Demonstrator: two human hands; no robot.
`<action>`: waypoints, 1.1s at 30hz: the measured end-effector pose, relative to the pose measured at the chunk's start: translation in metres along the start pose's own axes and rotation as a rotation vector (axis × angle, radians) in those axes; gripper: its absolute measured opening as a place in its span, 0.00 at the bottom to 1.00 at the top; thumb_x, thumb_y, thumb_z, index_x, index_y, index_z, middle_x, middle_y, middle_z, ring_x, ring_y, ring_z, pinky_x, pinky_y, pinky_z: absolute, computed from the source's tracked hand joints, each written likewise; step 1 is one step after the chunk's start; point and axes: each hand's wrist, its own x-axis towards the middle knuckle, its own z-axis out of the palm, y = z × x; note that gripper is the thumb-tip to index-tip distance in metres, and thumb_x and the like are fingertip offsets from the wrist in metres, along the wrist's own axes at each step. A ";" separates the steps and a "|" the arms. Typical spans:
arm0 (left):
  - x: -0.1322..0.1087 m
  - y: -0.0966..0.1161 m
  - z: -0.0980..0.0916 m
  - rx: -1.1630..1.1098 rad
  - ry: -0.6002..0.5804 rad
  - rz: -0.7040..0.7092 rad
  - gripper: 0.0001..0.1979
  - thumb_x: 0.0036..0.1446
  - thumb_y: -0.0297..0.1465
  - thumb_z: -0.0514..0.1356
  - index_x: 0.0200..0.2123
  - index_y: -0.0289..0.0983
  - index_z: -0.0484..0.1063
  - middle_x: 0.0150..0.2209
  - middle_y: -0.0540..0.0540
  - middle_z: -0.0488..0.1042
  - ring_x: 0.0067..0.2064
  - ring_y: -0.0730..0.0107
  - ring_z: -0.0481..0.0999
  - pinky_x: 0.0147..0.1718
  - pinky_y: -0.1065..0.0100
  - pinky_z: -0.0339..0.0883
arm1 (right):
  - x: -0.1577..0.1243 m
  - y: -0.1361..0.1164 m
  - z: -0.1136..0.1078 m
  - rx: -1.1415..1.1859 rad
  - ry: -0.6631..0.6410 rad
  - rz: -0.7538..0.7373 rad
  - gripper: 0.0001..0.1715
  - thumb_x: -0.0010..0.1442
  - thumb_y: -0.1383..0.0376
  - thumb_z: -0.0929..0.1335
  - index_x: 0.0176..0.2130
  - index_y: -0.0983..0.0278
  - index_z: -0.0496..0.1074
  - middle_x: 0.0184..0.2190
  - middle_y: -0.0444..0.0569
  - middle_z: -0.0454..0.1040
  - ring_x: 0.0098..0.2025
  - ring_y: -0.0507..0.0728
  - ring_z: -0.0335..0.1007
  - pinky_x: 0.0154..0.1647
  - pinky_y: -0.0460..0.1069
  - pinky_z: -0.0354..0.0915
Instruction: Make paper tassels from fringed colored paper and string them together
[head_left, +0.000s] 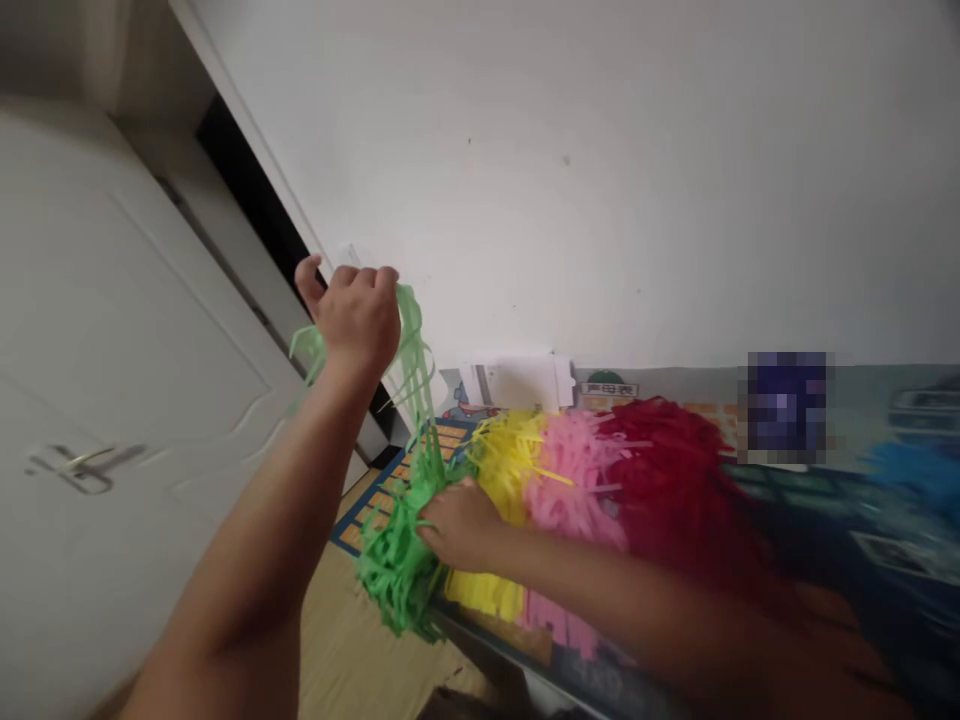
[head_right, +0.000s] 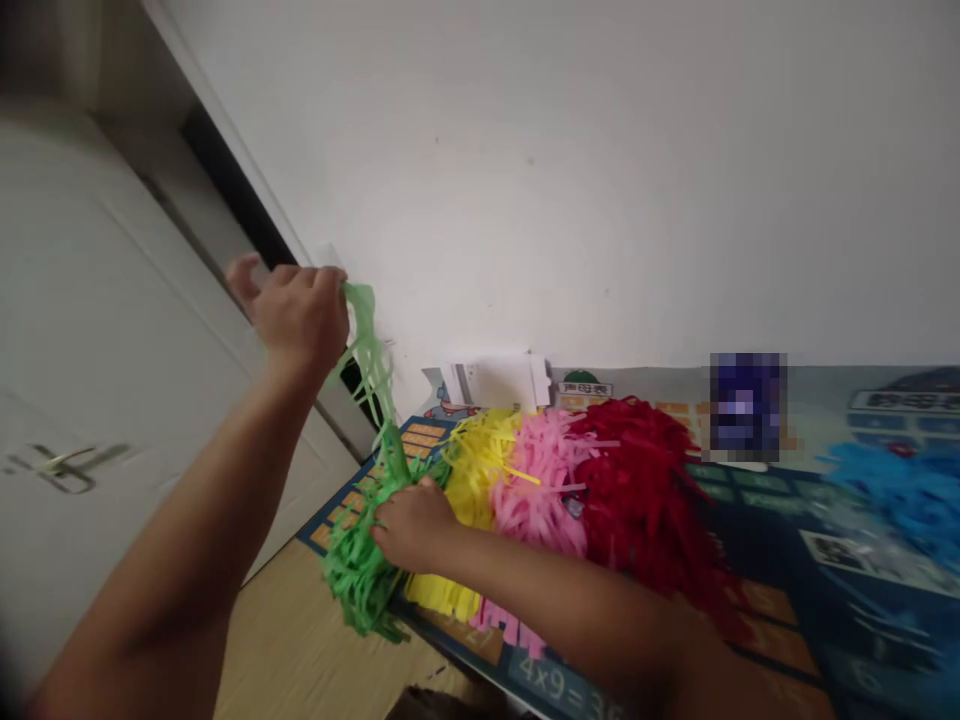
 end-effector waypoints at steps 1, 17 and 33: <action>0.008 0.010 0.002 -0.044 -0.018 0.029 0.13 0.59 0.25 0.49 0.35 0.41 0.73 0.32 0.44 0.76 0.45 0.57 0.72 0.61 0.44 0.38 | -0.002 0.000 -0.005 0.004 -0.001 -0.003 0.16 0.65 0.58 0.62 0.36 0.63 0.76 0.35 0.50 0.78 0.39 0.59 0.72 0.41 0.54 0.59; 0.030 0.118 -0.051 -0.350 -0.035 0.102 0.19 0.63 0.38 0.47 0.43 0.34 0.74 0.41 0.40 0.73 0.49 0.47 0.72 0.51 0.43 0.60 | -0.089 0.019 -0.088 0.320 0.149 0.188 0.14 0.64 0.59 0.66 0.47 0.64 0.73 0.47 0.49 0.76 0.50 0.57 0.71 0.47 0.49 0.65; -0.168 0.294 -0.045 -0.654 -0.053 0.386 0.07 0.62 0.27 0.55 0.37 0.40 0.73 0.35 0.46 0.78 0.40 0.61 0.73 0.47 0.56 0.56 | -0.308 0.120 -0.148 0.713 1.015 0.940 0.18 0.52 0.57 0.66 0.42 0.64 0.70 0.37 0.52 0.76 0.34 0.57 0.74 0.32 0.51 0.73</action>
